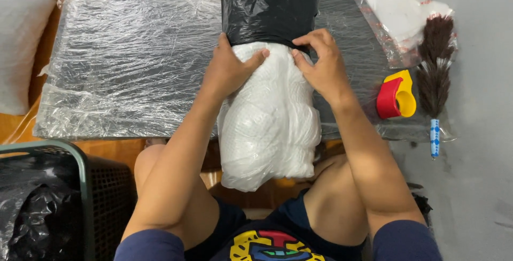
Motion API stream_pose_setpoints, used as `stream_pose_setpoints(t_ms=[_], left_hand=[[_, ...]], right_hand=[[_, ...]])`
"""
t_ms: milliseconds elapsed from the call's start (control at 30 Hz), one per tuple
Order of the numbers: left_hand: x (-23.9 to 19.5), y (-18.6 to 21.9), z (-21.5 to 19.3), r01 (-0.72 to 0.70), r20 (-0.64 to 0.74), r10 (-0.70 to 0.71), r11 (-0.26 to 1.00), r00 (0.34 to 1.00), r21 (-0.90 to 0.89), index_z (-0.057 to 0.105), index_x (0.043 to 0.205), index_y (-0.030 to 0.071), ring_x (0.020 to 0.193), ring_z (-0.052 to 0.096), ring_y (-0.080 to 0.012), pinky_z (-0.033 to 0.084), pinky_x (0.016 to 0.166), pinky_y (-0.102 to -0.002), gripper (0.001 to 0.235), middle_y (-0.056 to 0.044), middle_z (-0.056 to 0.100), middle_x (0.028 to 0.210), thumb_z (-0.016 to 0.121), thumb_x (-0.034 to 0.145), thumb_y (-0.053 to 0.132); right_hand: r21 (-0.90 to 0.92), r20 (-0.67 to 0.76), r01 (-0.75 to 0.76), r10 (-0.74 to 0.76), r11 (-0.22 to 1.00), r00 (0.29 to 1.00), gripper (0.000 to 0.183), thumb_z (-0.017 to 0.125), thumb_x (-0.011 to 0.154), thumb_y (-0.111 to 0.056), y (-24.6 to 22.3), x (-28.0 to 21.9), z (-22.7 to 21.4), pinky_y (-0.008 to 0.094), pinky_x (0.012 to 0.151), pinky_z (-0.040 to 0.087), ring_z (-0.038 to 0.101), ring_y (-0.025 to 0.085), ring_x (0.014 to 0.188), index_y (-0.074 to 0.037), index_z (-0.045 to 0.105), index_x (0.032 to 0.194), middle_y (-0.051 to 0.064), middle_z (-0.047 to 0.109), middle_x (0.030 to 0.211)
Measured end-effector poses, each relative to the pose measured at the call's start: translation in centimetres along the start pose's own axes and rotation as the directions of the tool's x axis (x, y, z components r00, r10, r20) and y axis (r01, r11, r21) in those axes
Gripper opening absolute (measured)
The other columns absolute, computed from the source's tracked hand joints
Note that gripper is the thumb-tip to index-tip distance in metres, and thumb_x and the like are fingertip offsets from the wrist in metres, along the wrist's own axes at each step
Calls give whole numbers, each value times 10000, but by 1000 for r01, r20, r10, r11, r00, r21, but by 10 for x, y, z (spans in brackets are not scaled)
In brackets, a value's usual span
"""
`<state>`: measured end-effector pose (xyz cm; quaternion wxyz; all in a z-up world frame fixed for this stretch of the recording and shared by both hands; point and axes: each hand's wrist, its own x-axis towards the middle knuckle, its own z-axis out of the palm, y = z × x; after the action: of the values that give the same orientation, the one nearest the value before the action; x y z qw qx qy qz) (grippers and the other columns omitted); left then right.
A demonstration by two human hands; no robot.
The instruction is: The person wraps a white bubble-wrapped item in a black plastic bag. They pull the bag over the item, smooth the plastic, and tie the top of the bag to secure it. The person then places the wrapped item aside and repeats the process with another item.
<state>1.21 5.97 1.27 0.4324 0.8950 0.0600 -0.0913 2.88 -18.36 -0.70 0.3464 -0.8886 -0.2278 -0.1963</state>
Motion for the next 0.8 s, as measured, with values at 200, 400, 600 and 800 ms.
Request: stream_pose_setpoints(t_ms=[200,400,600,800], left_hand=[[8,-3,8,-6,-36,8,998,999,57,253,1556,-59,1284,584,-475,492,1025,-588,1169,-328,524,1419,639,858,795],[12,-11,8,-4,-70,5,1000,998,9,271,1561,-54,1318,561,-477,472,1045,-601,1120,-323,520,1441,649,881,751],[7,-26,2,-46,-104,31,987,994,-154,331,1538,-13,1312,576,-449,481,1053,-585,1043,-293,564,1415,682,860,696],[25,-49,1,-45,-53,35,977,998,-210,387,1533,73,1299,584,-446,487,1065,-564,1006,-278,615,1359,668,838,745]], right_hand=[[-179,-61,66,-78,982,995,42,709,1006,-69,2,0,12,423,862,532,660,297,924,-109,709,993,61,620,929],[-254,-85,218,-246,942,966,101,580,1076,-107,0,-1,17,392,773,516,626,296,862,-89,631,991,72,574,893],[-118,86,403,-395,908,915,111,559,1078,-144,-6,-3,16,409,760,506,604,313,844,-93,600,988,72,531,868],[222,44,285,-302,932,952,124,637,1036,-89,-24,-5,-8,367,792,564,668,315,878,-15,723,1088,126,676,961]])
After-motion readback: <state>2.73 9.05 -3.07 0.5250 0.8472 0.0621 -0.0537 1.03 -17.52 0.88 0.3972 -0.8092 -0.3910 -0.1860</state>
